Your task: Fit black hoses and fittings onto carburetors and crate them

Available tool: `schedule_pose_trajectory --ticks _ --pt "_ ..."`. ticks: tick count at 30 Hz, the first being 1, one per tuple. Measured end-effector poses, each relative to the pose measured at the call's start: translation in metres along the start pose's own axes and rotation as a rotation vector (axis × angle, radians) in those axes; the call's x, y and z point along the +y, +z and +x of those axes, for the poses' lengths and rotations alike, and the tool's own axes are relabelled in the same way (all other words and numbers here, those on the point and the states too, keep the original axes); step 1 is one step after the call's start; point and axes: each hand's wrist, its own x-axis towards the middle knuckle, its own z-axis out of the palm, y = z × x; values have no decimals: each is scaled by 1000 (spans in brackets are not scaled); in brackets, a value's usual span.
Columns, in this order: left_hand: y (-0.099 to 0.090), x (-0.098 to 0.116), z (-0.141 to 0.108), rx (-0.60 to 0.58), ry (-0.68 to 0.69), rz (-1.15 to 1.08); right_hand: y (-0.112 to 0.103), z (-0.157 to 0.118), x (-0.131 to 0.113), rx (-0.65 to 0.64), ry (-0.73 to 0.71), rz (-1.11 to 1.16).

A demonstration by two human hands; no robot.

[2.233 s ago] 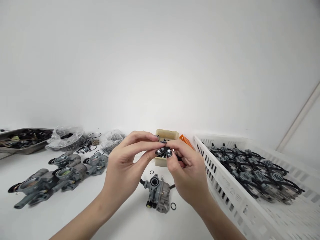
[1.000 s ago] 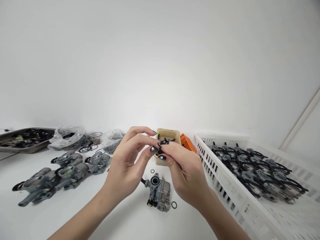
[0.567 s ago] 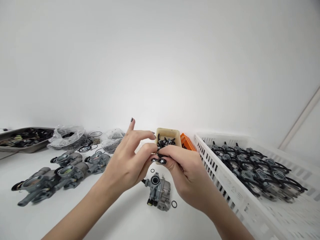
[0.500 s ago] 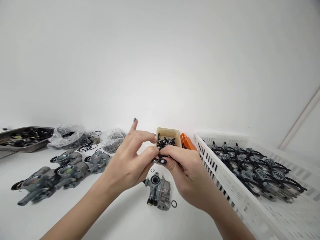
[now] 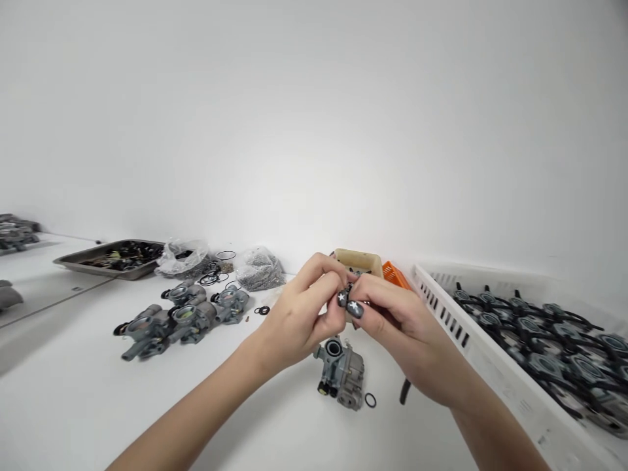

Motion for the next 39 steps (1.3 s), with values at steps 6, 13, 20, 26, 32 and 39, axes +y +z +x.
schedule_pose_trajectory --ticks 6,13,20,26,32,39 --pt "1 2 3 33 -64 -51 -1 2 5 13 -17 -27" --pt "2 4 4 16 -143 -54 0 5 5 112 -71 -183" --pt "3 4 6 1 -155 -22 1 2 3 243 -155 -350" --pt "6 5 6 31 -227 -43 4 4 6 344 -321 -475" --pt "8 8 6 50 -272 -87 8 5 6 448 -407 -623" --pt "9 6 4 78 -328 -175 17 6 9 597 -502 -735"
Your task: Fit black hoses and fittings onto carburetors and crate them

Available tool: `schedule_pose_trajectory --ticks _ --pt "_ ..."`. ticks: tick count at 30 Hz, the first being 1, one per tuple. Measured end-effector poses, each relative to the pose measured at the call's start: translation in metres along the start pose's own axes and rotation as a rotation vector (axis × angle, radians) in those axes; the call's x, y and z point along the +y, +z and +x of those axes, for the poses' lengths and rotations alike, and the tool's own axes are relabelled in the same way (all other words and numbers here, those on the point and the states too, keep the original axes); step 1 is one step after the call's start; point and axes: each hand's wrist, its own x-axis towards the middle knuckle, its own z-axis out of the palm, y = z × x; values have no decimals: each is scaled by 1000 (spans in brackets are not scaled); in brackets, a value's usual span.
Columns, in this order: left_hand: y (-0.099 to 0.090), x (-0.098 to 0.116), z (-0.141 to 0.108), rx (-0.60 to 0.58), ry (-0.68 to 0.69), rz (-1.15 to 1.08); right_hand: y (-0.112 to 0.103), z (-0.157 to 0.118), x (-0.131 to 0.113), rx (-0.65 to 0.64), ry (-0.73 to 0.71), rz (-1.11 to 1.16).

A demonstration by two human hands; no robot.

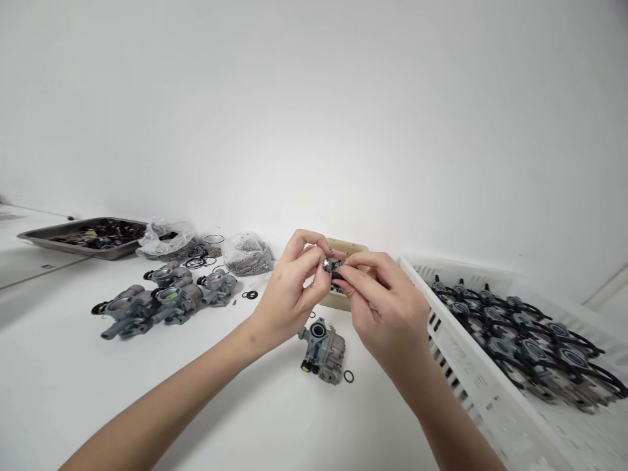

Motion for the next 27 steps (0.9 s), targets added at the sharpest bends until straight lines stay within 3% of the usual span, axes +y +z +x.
schedule_pose_trajectory --ticks 7,11,18,27 --pt "2 1 -1 42 -26 -6 6 -3 -5 118 46 -33" --pt "3 1 -3 46 -47 -27 5 -3 -6 122 48 -10" --pt "-12 4 2 96 -122 -115 -4 -1 4 148 101 -28" --pt "-20 -1 11 86 -386 -679 -2 3 3 103 131 104"
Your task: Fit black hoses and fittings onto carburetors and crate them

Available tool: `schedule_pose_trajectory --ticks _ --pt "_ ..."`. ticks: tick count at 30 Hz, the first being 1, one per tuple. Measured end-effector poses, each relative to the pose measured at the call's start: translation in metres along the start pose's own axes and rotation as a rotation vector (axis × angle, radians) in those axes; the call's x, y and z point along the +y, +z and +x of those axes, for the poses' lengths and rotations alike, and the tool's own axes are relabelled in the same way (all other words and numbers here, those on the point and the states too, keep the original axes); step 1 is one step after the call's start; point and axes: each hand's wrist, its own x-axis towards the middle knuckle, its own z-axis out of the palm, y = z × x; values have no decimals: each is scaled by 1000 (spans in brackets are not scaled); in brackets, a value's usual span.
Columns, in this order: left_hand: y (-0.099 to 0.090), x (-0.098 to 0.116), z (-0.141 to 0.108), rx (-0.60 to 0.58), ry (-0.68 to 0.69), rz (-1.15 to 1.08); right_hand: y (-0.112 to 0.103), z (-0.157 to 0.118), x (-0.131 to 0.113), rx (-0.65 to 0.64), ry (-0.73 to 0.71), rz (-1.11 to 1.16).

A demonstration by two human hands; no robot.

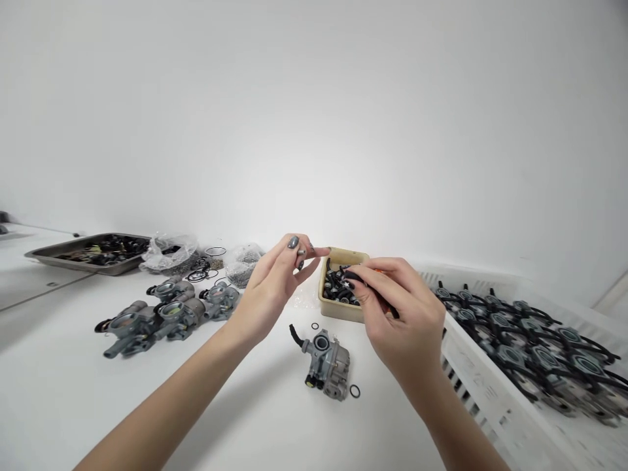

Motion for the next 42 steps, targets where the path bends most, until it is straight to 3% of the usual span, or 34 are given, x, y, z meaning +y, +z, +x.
schedule_pose_trajectory --ticks 11,18,26,29,32,39,42 --pt "-9 2 6 110 -158 -410 -4 1 2 15 -27 7" --pt "-6 2 3 128 -93 -666 -3 2 2 11 -68 5" --pt "-10 2 3 87 -39 -660 -4 1 3 -18 -73 3" --pt "-15 -6 7 125 21 -416 -4 1 4 -21 -74 2" --pt "-32 -19 16 117 108 273 -5 0 4 -35 -67 -2" --pt "-106 -33 37 -103 -159 1014 -6 -2 6 -44 -38 -55" --pt "-126 -50 39 -264 -340 1219 -4 -2 8 -60 -47 -65"
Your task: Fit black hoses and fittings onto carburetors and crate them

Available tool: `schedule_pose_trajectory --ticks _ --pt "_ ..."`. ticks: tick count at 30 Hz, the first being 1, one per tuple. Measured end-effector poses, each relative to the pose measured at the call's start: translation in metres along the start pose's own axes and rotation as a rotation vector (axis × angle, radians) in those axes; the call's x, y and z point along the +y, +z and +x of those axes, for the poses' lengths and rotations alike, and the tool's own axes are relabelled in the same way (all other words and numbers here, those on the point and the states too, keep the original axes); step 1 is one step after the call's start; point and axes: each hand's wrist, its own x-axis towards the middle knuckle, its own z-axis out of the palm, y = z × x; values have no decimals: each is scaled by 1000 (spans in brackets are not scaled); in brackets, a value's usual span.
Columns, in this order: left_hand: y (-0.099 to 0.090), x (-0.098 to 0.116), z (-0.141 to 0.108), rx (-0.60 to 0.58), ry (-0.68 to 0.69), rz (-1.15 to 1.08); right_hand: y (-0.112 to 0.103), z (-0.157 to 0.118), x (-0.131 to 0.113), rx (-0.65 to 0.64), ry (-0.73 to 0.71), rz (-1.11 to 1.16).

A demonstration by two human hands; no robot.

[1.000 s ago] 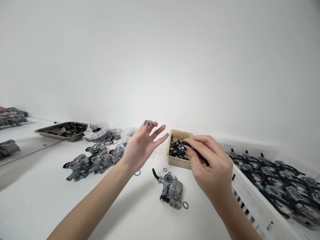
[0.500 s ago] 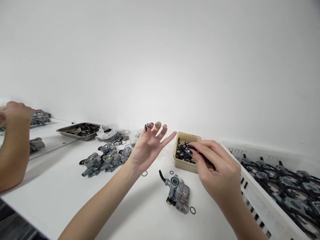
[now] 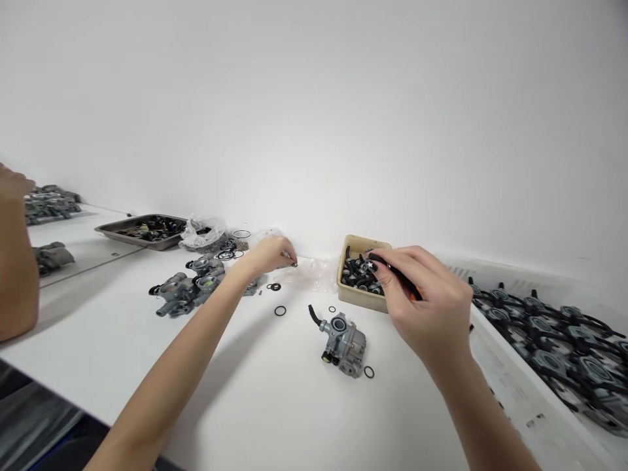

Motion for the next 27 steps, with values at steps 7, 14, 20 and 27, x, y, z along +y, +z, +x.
schedule_pose_trajectory --ticks 7,14,20,27 --pt "42 -23 12 -396 -124 215 3 -1 2 -41 -6 -45" --pt "39 -29 13 -411 -137 254 4 -2 4 -36 -5 -51" --pt "22 -23 9 -316 -159 280 3 -2 5 -51 17 -42" --pt "-12 18 -13 -66 -179 348 3 -2 7 -86 41 -21"
